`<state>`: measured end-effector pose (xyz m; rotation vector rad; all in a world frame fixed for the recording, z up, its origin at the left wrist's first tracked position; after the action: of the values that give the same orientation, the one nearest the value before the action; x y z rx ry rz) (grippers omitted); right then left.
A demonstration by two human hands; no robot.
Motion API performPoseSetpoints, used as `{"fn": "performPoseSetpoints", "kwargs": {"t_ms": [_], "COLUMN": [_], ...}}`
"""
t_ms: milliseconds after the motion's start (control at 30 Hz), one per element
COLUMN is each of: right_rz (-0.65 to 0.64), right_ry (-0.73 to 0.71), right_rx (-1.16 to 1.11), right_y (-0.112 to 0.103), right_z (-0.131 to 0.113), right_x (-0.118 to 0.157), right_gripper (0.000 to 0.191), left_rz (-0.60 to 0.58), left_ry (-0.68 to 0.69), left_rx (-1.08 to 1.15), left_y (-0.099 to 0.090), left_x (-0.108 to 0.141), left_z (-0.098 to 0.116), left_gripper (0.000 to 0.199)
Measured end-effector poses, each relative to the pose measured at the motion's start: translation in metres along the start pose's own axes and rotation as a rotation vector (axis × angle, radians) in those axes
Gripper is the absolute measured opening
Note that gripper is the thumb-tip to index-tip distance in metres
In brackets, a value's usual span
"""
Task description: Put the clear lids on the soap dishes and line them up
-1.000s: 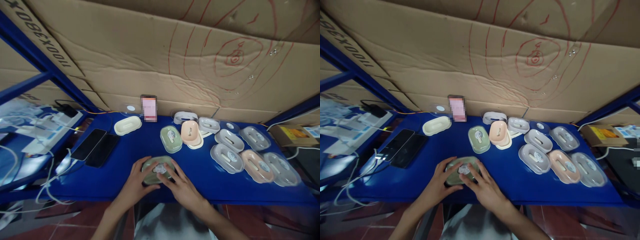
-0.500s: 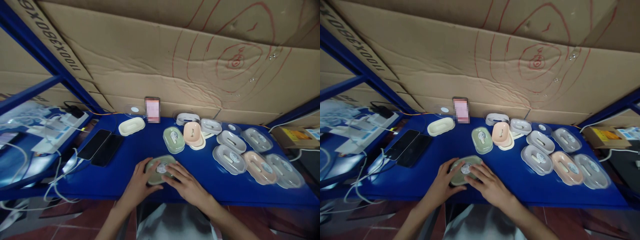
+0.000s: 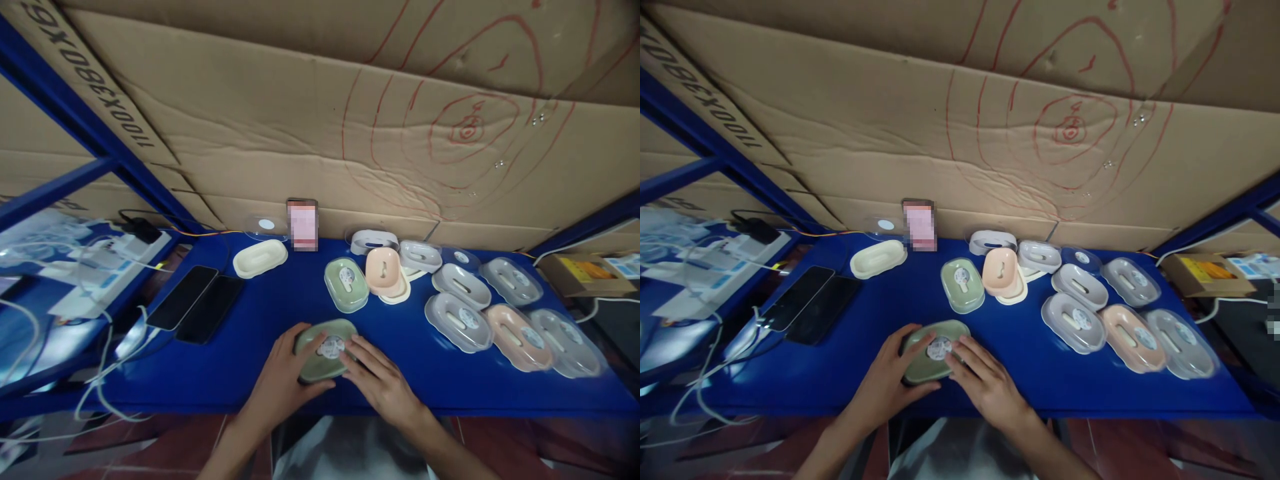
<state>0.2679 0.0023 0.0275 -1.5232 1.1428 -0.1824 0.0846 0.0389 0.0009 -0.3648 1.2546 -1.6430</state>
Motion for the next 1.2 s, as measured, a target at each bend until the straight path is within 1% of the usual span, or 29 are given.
{"fn": "performPoseSetpoints", "kwargs": {"t_ms": [67, 167, 233, 300, 400, 433, 467, 533, 567, 600, 667, 700, 767, 800, 867, 900, 933, 967, 1000, 1033, 1067, 1100, 1133, 1167, 1200], "right_rz": [0.012, -0.035, -0.067, -0.087, -0.102, -0.101, -0.102, -0.105, -0.109, -0.114, -0.124, -0.127, -0.124, -0.117, -0.098, -0.076, -0.041, 0.008, 0.063, 0.111, 0.133, 0.119, 0.082, 0.039, 0.001], "right_ry": [-0.003, -0.01, -0.019, -0.016, 0.028, 0.045, 0.061, 0.078, 0.081, 0.083, 0.085, 0.091, 0.115, 0.13, 0.16, 0.17, 0.171, 0.16, 0.137, 0.104, 0.067, 0.037, 0.014, 0.006, 0.015], "right_rx": [0.009, 0.032, 0.048, 0.061, 0.072, 0.073, 0.072, 0.067, 0.063, 0.061, 0.055, 0.051, 0.041, 0.035, 0.028, 0.03, 0.037, 0.045, 0.051, 0.053, 0.047, 0.036, 0.019, -0.002, -0.025], "right_y": [-0.002, 0.002, 0.007, 0.011, 0.017, 0.017, 0.018, 0.018, 0.018, 0.018, 0.018, 0.017, 0.017, 0.017, 0.016, 0.014, 0.011, 0.006, -0.001, -0.007, -0.013, -0.017, -0.019, -0.021, -0.023], "right_z": [-0.001, -0.001, -0.002, -0.002, 0.002, 0.004, 0.005, 0.007, 0.007, 0.008, 0.009, 0.01, 0.013, 0.015, 0.017, 0.018, 0.017, 0.015, 0.011, 0.007, 0.003, 0.0, -0.001, 0.001, 0.005], "right_x": [0.001, -0.001, -0.003, -0.005, -0.007, -0.008, -0.008, -0.008, -0.008, -0.008, -0.009, -0.009, -0.009, -0.008, -0.006, -0.004, -0.003, -0.001, 0.0, 0.002, 0.003, 0.005, 0.006, 0.008, 0.012], "right_gripper": [0.061, 0.061, 0.063, 0.065, 0.067, 0.066, 0.065, 0.061, 0.059, 0.058, 0.055, 0.054, 0.052, 0.051, 0.052, 0.053, 0.056, 0.059, 0.063, 0.066, 0.069, 0.071, 0.072, 0.07, 0.065], "left_rz": [0.015, 0.024, 0.018, 0.005, -0.028, -0.03, -0.009, 0.045, 0.074, 0.093, 0.093, 0.073, 0.039, 0.028, 0.029, 0.041, 0.058, 0.076, 0.121, 0.134, 0.124, 0.096, 0.076, 0.084, 0.095], "left_ry": [0.008, -0.017, -0.045, -0.08, -0.106, -0.105, -0.092, -0.134, -0.162, -0.196, -0.264, -0.279, -0.284, -0.275, -0.251, -0.227, -0.204, -0.154, -0.042, 0.088, 0.208, 0.275, 0.333, 0.351, 0.348], "left_rx": [0.005, 0.024, 0.041, 0.05, 0.004, -0.024, -0.053, -0.103, -0.129, -0.16, -0.22, -0.237, -0.257, -0.261, -0.266, -0.266, -0.265, -0.254, -0.23, -0.218, -0.211, -0.205, -0.209, -0.228, -0.256], "left_y": [0.0, 0.002, 0.001, -0.005, -0.023, -0.032, -0.043, -0.064, -0.073, -0.079, -0.083, -0.082, -0.079, -0.079, -0.082, -0.084, -0.086, -0.086, -0.085, -0.08, -0.071, -0.059, -0.047, -0.038, -0.03], "left_x": [0.001, 0.003, 0.003, 0.002, -0.009, -0.017, -0.027, -0.054, -0.069, -0.085, -0.112, -0.123, -0.134, -0.134, -0.122, -0.112, -0.1, -0.086, -0.073, -0.059, -0.046, -0.035, -0.027, -0.021, -0.019], "left_z": [0.001, -0.003, -0.009, -0.019, -0.039, -0.048, -0.057, -0.086, -0.102, -0.118, -0.146, -0.156, -0.164, -0.162, -0.146, -0.131, -0.112, -0.088, -0.056, -0.021, 0.013, 0.04, 0.064, 0.08, 0.09], "left_gripper": [0.085, 0.082, 0.079, 0.078, 0.097, 0.102, 0.099, 0.065, 0.058, 0.056, 0.052, 0.048, 0.039, 0.037, 0.035, 0.036, 0.036, 0.035, 0.032, 0.03, 0.03, 0.032, 0.033, 0.033, 0.036]}}
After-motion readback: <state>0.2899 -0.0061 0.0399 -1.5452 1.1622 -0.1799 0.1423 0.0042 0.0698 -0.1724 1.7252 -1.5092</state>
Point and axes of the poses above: each hand's wrist, its own x-axis away from the middle knuckle, its own y-axis out of the palm, z = x × y, the point moved 9 cm from there along -x, towards the middle knuckle, and after that the axes turned 5 degrees about y, right-handed, at the moved point
